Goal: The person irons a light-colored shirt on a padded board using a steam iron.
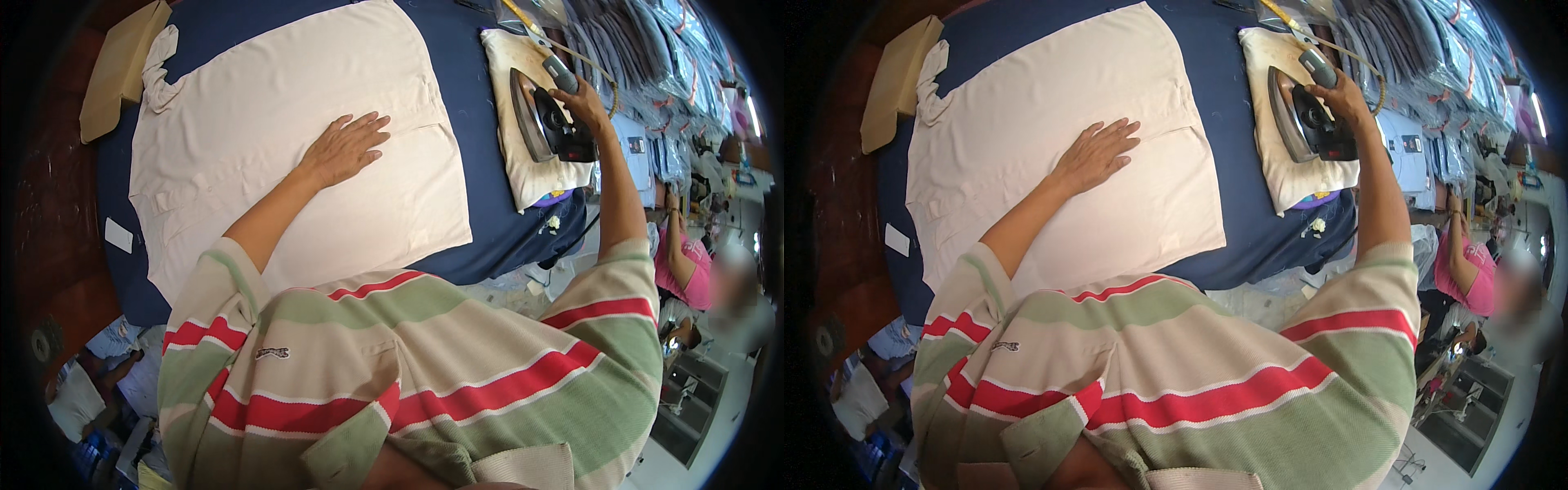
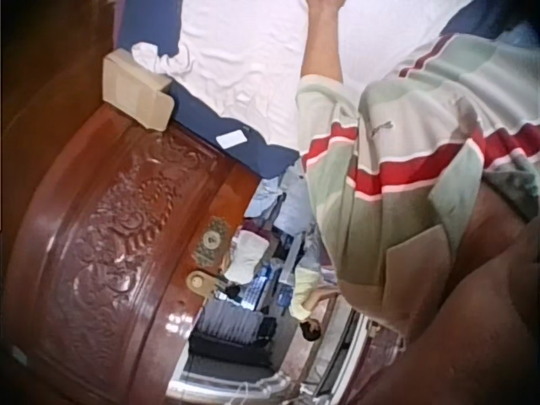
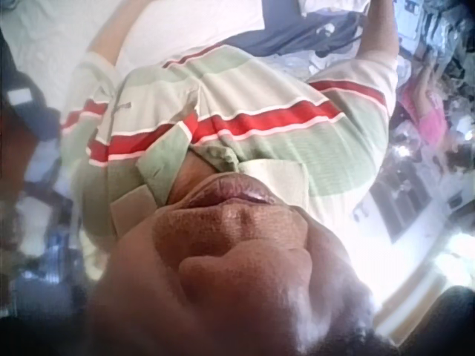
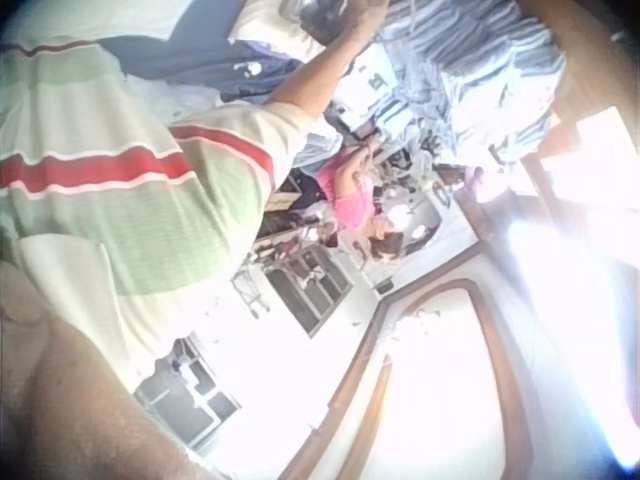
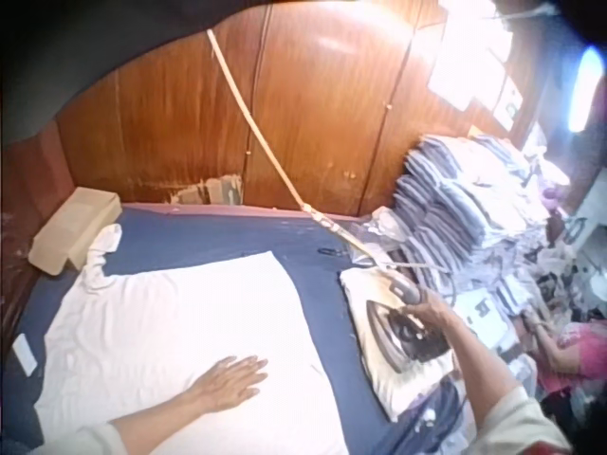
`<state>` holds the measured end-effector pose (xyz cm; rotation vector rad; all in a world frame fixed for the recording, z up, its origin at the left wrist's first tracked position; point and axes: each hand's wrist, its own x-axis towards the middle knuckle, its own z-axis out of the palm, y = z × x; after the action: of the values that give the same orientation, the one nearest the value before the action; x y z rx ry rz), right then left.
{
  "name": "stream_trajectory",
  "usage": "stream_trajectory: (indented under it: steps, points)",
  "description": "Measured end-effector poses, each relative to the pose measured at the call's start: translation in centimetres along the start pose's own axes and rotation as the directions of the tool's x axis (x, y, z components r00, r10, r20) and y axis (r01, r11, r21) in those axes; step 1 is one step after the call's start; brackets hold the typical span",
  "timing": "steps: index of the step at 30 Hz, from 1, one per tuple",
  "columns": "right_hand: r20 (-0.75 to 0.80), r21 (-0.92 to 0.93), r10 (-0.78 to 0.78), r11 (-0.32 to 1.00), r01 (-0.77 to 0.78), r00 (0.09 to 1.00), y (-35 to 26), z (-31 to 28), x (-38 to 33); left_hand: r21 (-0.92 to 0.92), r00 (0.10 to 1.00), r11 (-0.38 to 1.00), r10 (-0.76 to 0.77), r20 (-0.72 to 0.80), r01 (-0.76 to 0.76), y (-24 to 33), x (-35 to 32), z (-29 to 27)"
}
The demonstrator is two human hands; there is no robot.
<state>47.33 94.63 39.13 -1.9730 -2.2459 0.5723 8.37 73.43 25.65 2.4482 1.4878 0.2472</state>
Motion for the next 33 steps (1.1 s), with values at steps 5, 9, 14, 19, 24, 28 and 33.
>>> stream_trajectory:
  steps: [5, 9, 14, 19, 24, 28, 33]
  points:
    - [-0.184, -0.137, -0.268, 0.960, 0.245, 0.946, -4.8, 1.8, -2.6, -0.033, 1.000, 0.999, 0.003, -0.007, -0.004, -0.4, -0.1, 0.4]
    - [-0.273, -0.298, -0.405, 0.898, 0.324, 0.872, -10.5, 3.2, -6.4, -0.049, 0.999, 0.998, 0.037, -0.026, -0.038, -0.6, 0.0, 0.6]
    - [-0.014, -0.209, -0.362, 0.913, 0.351, 0.932, -15.0, 6.1, -8.4, -0.078, 0.994, 0.994, 0.071, -0.087, -0.078, -0.7, 0.2, 1.2]
    - [0.164, -0.241, -0.448, 0.846, 0.476, 0.879, -16.5, 8.8, -8.5, -0.114, 0.986, 0.988, 0.093, -0.136, -0.109, -0.9, -0.1, 1.0]
    - [0.289, -0.173, -0.557, 0.770, 0.615, 0.779, -16.6, 8.6, -7.7, -0.177, 0.974, 0.977, -0.154, -0.169, 0.123, -2.4, -1.5, 0.9]
    - [0.313, -0.206, -0.593, 0.720, 0.663, 0.742, -17.1, 9.8, -7.5, 0.093, 0.944, 0.947, -0.293, -0.155, 0.309, -4.4, -5.4, -0.3]
    - [0.355, -0.191, -0.624, 0.680, 0.708, 0.696, -19.9, 10.0, -8.6, 0.087, 0.939, 0.936, -0.335, -0.079, 0.341, -4.4, -6.0, -1.0]
